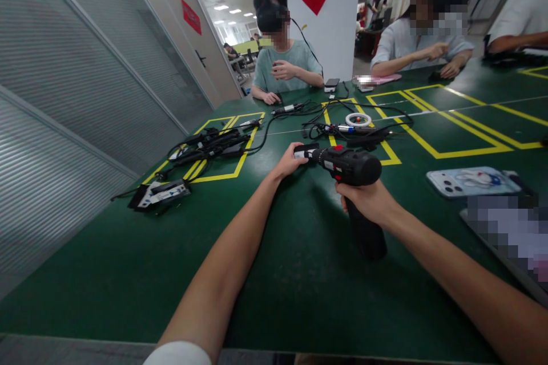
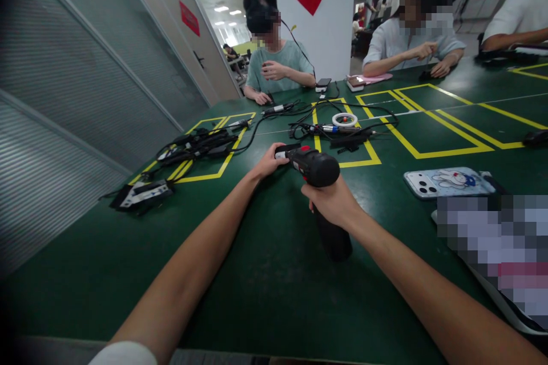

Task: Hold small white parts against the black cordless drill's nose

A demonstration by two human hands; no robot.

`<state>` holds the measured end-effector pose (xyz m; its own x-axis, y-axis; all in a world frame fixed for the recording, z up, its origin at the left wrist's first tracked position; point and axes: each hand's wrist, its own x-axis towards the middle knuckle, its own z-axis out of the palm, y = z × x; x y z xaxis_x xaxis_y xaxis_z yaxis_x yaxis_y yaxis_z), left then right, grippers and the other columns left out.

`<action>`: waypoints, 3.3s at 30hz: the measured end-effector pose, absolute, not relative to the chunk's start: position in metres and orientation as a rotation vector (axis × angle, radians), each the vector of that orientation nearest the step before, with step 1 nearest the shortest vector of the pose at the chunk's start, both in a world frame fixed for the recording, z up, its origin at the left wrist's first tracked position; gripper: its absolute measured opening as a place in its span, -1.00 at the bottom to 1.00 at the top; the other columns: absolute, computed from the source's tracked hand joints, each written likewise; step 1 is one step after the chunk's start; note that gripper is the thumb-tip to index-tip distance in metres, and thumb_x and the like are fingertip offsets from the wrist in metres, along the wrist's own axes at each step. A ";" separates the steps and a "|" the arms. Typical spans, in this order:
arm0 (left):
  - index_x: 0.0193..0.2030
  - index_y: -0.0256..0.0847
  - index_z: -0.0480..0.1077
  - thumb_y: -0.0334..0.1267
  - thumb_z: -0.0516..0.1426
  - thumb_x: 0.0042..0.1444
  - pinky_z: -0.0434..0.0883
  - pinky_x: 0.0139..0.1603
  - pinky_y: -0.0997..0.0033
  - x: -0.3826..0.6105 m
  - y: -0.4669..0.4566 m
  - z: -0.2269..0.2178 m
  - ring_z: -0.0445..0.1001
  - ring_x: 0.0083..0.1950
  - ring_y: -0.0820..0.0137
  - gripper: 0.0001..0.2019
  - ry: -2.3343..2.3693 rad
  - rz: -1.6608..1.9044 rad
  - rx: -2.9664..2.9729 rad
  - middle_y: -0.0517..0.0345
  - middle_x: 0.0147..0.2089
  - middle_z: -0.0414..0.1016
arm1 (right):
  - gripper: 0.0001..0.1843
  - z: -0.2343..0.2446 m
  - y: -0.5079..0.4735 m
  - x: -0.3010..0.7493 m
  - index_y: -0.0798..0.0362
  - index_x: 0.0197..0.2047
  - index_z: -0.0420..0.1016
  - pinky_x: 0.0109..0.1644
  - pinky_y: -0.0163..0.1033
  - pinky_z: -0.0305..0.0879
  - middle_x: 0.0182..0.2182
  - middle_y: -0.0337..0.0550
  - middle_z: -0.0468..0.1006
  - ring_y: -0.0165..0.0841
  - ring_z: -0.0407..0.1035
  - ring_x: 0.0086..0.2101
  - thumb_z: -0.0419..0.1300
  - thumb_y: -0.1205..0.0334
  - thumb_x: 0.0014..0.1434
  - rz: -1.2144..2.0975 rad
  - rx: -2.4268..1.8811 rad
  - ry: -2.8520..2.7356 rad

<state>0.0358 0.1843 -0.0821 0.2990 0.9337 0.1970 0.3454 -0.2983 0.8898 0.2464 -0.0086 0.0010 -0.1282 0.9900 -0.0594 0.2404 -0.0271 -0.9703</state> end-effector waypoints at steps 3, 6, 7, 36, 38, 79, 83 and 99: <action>0.05 -0.24 0.22 -0.34 0.23 -0.17 0.34 -0.17 0.39 0.035 0.186 -0.084 0.38 -0.21 0.38 -0.42 1.142 0.982 1.798 0.14 -0.13 0.36 | -0.81 0.000 -0.008 0.247 0.06 -0.62 0.35 -0.52 -0.28 0.22 -0.68 -0.19 0.41 -0.40 0.30 -0.63 0.13 0.25 -0.02 1.222 -1.350 -1.472; 0.06 -0.24 0.22 -0.33 0.24 -0.18 0.34 -0.19 0.40 0.035 0.188 -0.086 0.38 -0.22 0.39 -0.42 1.126 0.989 1.791 0.14 -0.13 0.36 | -0.81 -0.002 -0.007 0.247 0.07 -0.62 0.35 -0.51 -0.27 0.23 -0.68 -0.19 0.41 -0.40 0.31 -0.63 0.13 0.24 -0.02 1.223 -1.358 -1.465; 0.06 -0.24 0.22 -0.33 0.24 -0.18 0.34 -0.19 0.40 0.035 0.188 -0.086 0.37 -0.22 0.39 -0.42 1.122 0.991 1.789 0.14 -0.13 0.36 | -0.81 -0.003 -0.007 0.247 0.07 -0.61 0.35 -0.51 -0.27 0.24 -0.68 -0.19 0.41 -0.40 0.31 -0.63 0.13 0.24 -0.02 1.223 -1.357 -1.462; 0.12 -0.22 0.35 -0.35 0.24 -0.17 0.31 0.09 0.22 0.031 0.187 -0.079 0.38 0.03 0.21 -0.40 1.100 0.982 1.913 0.02 0.08 0.41 | -0.87 -0.001 -0.009 0.248 0.10 -0.50 0.43 -0.50 -0.28 0.24 -0.65 -0.18 0.44 -0.38 0.33 -0.60 0.14 0.24 0.00 1.241 -1.347 -1.448; 0.11 -0.22 0.36 -0.35 0.24 -0.16 0.29 0.13 0.20 0.030 0.188 -0.080 0.37 0.06 0.19 -0.41 1.103 0.986 1.929 0.02 0.09 0.41 | -0.87 0.000 -0.010 0.248 0.10 -0.51 0.43 -0.50 -0.29 0.23 -0.66 -0.18 0.43 -0.38 0.33 -0.60 0.14 0.25 0.00 1.235 -1.345 -1.460; -0.04 -0.14 0.51 -0.30 0.20 -0.07 0.19 0.25 0.24 0.029 0.189 -0.081 0.32 0.13 0.25 -0.62 1.143 0.933 2.082 0.09 0.02 0.38 | -0.89 -0.006 -0.008 0.248 0.09 -0.43 0.45 -0.51 -0.28 0.27 -0.64 -0.20 0.44 -0.39 0.33 -0.61 0.16 0.24 -0.03 1.260 -1.341 -1.387; -0.04 -0.15 0.51 -0.30 0.21 -0.08 0.20 0.24 0.25 0.029 0.188 -0.082 0.33 0.12 0.26 -0.62 1.139 0.937 2.078 0.08 0.03 0.38 | -0.89 -0.006 -0.007 0.249 0.09 -0.42 0.45 -0.51 -0.28 0.29 -0.64 -0.21 0.43 -0.39 0.33 -0.61 0.16 0.23 -0.03 1.257 -1.337 -1.381; -0.05 -0.16 0.51 -0.28 0.18 -0.02 0.22 0.22 0.25 0.030 0.186 -0.079 0.32 0.12 0.26 -0.66 1.146 0.935 2.103 0.08 0.02 0.41 | -0.89 -0.006 -0.007 0.249 0.09 -0.47 0.43 -0.50 -0.27 0.27 -0.64 -0.20 0.44 -0.38 0.33 -0.60 0.16 0.22 -0.01 1.273 -1.344 -1.396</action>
